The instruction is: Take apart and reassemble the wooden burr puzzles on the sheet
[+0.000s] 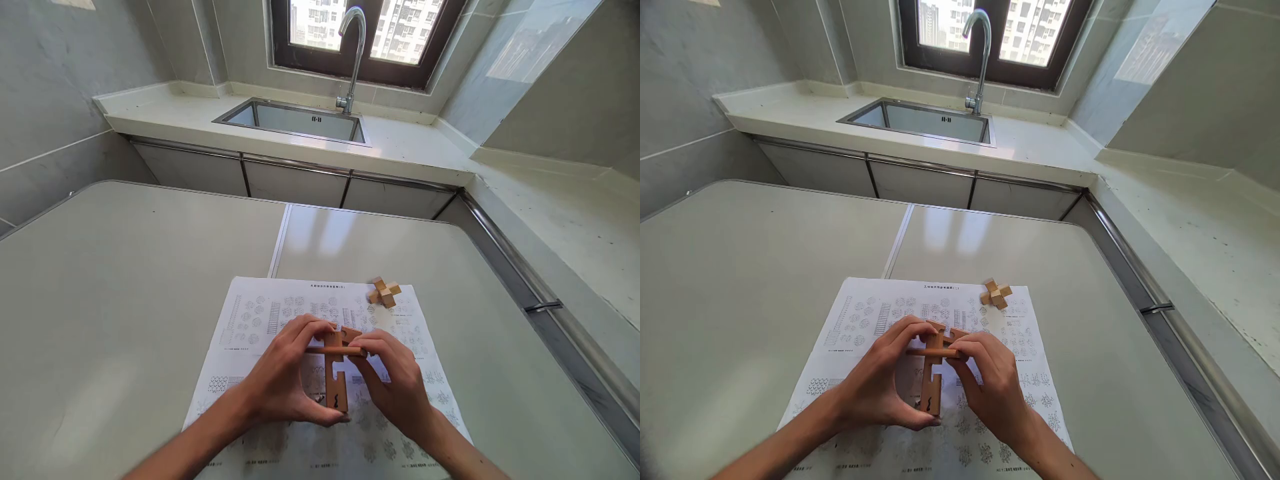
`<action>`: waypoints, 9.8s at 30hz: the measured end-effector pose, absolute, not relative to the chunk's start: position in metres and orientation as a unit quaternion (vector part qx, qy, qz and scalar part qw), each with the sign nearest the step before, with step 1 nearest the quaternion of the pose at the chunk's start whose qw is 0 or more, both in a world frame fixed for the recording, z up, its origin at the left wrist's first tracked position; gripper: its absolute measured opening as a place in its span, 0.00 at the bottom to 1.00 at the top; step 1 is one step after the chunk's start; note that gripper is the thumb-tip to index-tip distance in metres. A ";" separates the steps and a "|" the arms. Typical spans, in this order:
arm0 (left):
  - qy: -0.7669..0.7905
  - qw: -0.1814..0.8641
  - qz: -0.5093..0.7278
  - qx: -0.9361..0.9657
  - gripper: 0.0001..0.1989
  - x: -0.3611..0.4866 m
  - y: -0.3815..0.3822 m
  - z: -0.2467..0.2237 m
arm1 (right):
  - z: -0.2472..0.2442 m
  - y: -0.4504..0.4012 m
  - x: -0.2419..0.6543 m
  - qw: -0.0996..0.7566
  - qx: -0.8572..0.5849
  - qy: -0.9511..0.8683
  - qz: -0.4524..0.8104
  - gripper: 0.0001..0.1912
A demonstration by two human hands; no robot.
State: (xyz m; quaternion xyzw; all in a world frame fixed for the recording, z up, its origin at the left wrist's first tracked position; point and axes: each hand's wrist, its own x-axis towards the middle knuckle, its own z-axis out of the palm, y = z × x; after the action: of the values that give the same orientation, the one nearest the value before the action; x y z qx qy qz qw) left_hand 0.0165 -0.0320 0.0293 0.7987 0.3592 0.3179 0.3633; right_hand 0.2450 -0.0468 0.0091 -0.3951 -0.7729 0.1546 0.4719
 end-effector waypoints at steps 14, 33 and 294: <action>0.323 0.293 0.315 0.843 0.55 0.017 -0.037 0.030 | 0.013 -0.045 0.247 0.495 -0.412 -0.745 0.172 0.10; 0.247 -0.013 0.319 0.915 0.33 0.011 -0.029 0.028 | 0.015 -0.050 0.240 0.496 -0.411 -0.747 0.165 0.08; 0.416 0.525 0.362 0.649 0.31 0.017 -0.035 0.038 | 0.012 -0.054 0.232 0.430 -0.439 -0.635 0.467 0.24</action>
State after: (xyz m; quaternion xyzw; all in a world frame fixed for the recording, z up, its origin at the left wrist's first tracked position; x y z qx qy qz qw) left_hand 0.0166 -0.0346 0.0377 0.6487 0.4161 0.3618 0.5245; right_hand 0.2318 -0.0544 0.0121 -0.4392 -0.6355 0.4674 0.4300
